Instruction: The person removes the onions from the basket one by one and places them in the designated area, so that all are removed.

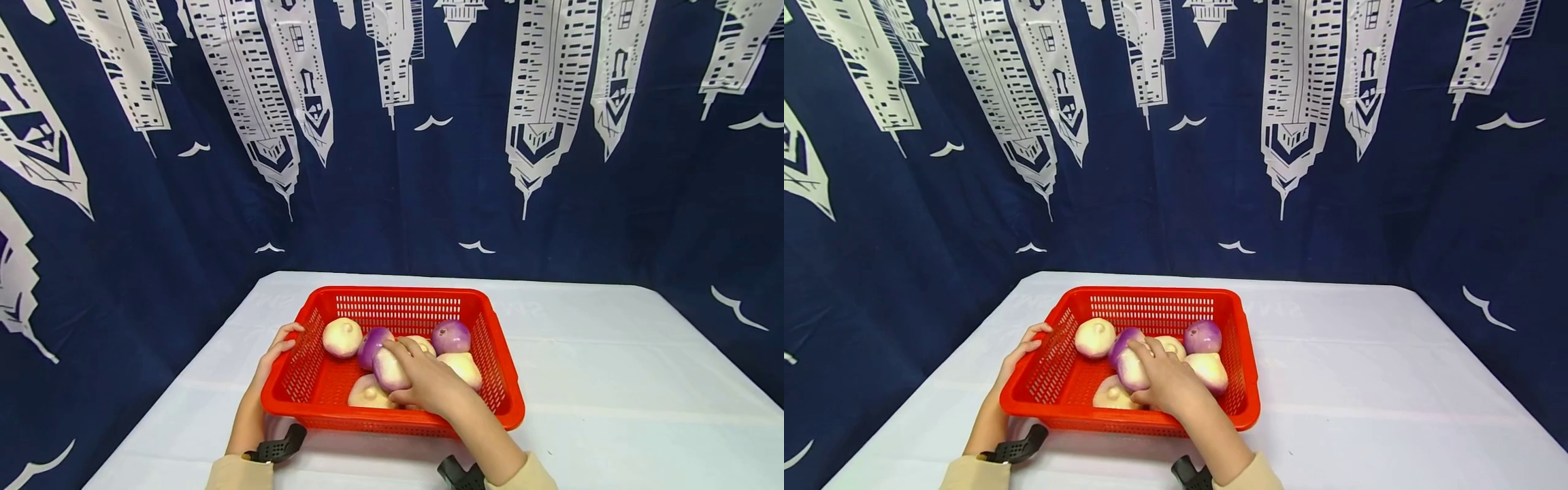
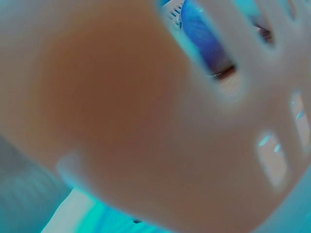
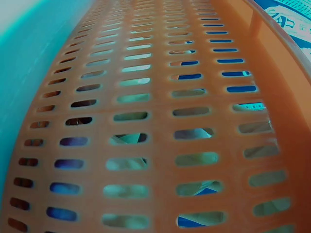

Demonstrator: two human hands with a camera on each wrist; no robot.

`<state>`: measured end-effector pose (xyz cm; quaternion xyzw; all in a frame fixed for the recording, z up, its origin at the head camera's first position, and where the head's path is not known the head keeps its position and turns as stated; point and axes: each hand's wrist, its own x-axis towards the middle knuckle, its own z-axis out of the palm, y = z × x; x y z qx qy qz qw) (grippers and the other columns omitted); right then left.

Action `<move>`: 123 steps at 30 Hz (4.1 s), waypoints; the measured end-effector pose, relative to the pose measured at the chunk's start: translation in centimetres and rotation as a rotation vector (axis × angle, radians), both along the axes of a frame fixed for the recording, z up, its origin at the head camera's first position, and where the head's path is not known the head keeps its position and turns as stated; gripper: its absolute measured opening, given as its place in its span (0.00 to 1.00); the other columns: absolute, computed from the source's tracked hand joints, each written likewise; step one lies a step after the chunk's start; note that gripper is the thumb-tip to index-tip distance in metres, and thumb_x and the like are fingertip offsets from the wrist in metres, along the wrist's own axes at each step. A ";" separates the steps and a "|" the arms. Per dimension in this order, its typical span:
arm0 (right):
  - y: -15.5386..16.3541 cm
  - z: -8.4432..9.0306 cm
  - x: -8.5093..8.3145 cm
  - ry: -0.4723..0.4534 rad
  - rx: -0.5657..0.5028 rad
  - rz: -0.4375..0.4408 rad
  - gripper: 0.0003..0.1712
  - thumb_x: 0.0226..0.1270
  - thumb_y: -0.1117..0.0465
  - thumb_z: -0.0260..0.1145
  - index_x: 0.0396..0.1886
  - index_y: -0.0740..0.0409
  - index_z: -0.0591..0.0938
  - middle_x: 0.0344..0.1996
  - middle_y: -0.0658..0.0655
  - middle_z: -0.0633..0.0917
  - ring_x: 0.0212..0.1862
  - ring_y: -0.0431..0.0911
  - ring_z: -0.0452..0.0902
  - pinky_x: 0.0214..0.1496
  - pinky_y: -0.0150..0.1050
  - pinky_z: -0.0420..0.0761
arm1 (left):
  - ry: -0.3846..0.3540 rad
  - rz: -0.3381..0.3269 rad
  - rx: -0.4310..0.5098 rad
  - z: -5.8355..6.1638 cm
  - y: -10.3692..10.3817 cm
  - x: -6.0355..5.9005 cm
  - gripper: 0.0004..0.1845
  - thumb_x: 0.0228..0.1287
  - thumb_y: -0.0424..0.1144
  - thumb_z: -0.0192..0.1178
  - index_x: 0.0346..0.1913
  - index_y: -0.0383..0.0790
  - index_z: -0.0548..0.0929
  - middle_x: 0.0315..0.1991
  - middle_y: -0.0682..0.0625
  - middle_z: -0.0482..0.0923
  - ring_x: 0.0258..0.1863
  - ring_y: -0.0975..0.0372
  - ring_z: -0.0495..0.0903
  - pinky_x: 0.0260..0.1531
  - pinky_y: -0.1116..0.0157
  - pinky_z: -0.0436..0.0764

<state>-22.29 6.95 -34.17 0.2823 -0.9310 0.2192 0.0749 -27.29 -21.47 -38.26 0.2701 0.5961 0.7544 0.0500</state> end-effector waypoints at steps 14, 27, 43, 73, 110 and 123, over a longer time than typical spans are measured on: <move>-0.5 0.1 -0.2 0.018 -0.119 -0.053 0.40 0.43 0.58 0.72 0.60 0.54 0.68 0.52 0.61 0.70 0.55 0.55 0.66 0.49 0.51 0.75 | -0.012 0.007 0.011 0.4 -0.1 0.0 0.22 0.66 0.29 0.23 0.48 0.54 0.65 0.47 0.56 0.67 0.43 0.66 0.72 0.44 0.70 0.75; 0.1 0.9 0.2 -0.029 -0.213 -0.039 0.42 0.44 0.54 0.73 0.62 0.45 0.67 0.58 0.50 0.70 0.57 0.49 0.69 0.54 0.48 0.74 | -0.076 0.073 -0.041 0.7 0.6 0.3 0.20 0.66 0.30 0.25 0.47 0.55 0.64 0.46 0.55 0.65 0.44 0.64 0.69 0.44 0.69 0.73; 2.7 2.4 0.2 -0.140 -0.361 -0.070 0.41 0.43 0.54 0.74 0.60 0.39 0.66 0.55 0.50 0.70 0.53 0.48 0.68 0.51 0.49 0.73 | -0.100 0.068 -0.004 0.0 0.6 0.6 0.20 0.65 0.30 0.25 0.47 0.56 0.64 0.47 0.56 0.65 0.45 0.65 0.69 0.45 0.70 0.73; 12.8 4.2 -1.3 -0.177 -0.528 -0.200 0.45 0.56 0.51 0.65 0.69 0.48 0.52 0.60 0.68 0.55 0.56 0.62 0.63 0.52 0.56 0.74 | -0.101 0.073 -0.014 0.1 0.3 1.0 0.19 0.66 0.31 0.26 0.48 0.55 0.64 0.47 0.55 0.65 0.45 0.63 0.69 0.45 0.69 0.74; 19.5 -0.8 -4.1 -0.216 -0.577 -0.426 0.51 0.60 0.48 0.59 0.70 0.62 0.38 0.65 0.74 0.47 0.61 0.67 0.52 0.59 0.65 0.60 | -0.017 -0.021 0.054 -0.5 0.0 0.1 0.23 0.66 0.28 0.22 0.49 0.54 0.65 0.47 0.56 0.67 0.43 0.67 0.72 0.43 0.70 0.75; 19.4 -5.5 -5.8 0.017 -0.765 -0.593 0.49 0.54 0.55 0.65 0.70 0.57 0.48 0.65 0.71 0.50 0.63 0.64 0.52 0.62 0.62 0.55 | 0.006 -0.023 0.068 -0.6 0.0 0.1 0.24 0.65 0.28 0.21 0.49 0.53 0.65 0.47 0.57 0.67 0.42 0.68 0.72 0.43 0.71 0.75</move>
